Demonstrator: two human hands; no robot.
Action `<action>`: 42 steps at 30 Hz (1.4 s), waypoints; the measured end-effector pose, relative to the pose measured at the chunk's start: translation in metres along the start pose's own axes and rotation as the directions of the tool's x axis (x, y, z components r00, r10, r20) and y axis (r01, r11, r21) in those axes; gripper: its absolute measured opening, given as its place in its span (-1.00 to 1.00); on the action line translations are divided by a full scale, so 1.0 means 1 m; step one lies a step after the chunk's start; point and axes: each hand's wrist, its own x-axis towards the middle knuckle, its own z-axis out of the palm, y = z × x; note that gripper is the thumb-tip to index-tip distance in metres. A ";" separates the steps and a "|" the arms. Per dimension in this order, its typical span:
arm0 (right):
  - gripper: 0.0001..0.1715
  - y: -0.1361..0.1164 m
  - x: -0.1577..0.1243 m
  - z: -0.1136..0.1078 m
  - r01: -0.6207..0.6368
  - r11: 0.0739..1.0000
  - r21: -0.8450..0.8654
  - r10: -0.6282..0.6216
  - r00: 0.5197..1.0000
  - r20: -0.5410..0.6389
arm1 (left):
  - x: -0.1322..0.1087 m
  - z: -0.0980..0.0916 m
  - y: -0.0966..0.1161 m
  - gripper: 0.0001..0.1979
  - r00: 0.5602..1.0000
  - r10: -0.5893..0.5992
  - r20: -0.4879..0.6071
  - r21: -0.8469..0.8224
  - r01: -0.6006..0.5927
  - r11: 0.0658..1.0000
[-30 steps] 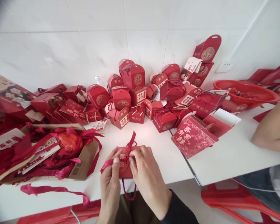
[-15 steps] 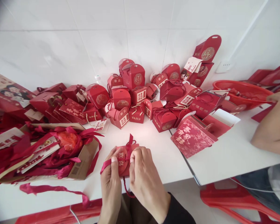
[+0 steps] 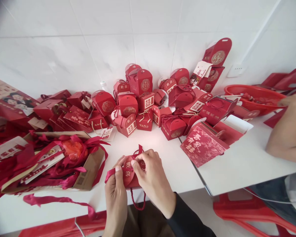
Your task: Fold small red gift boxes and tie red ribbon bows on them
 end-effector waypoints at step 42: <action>-0.74 -0.026 0.011 -0.026 -0.111 0.941 0.321 0.071 0.988 0.135 | 0.044 -0.026 0.095 -0.82 0.684 0.018 0.729 0.533 -0.584 0.612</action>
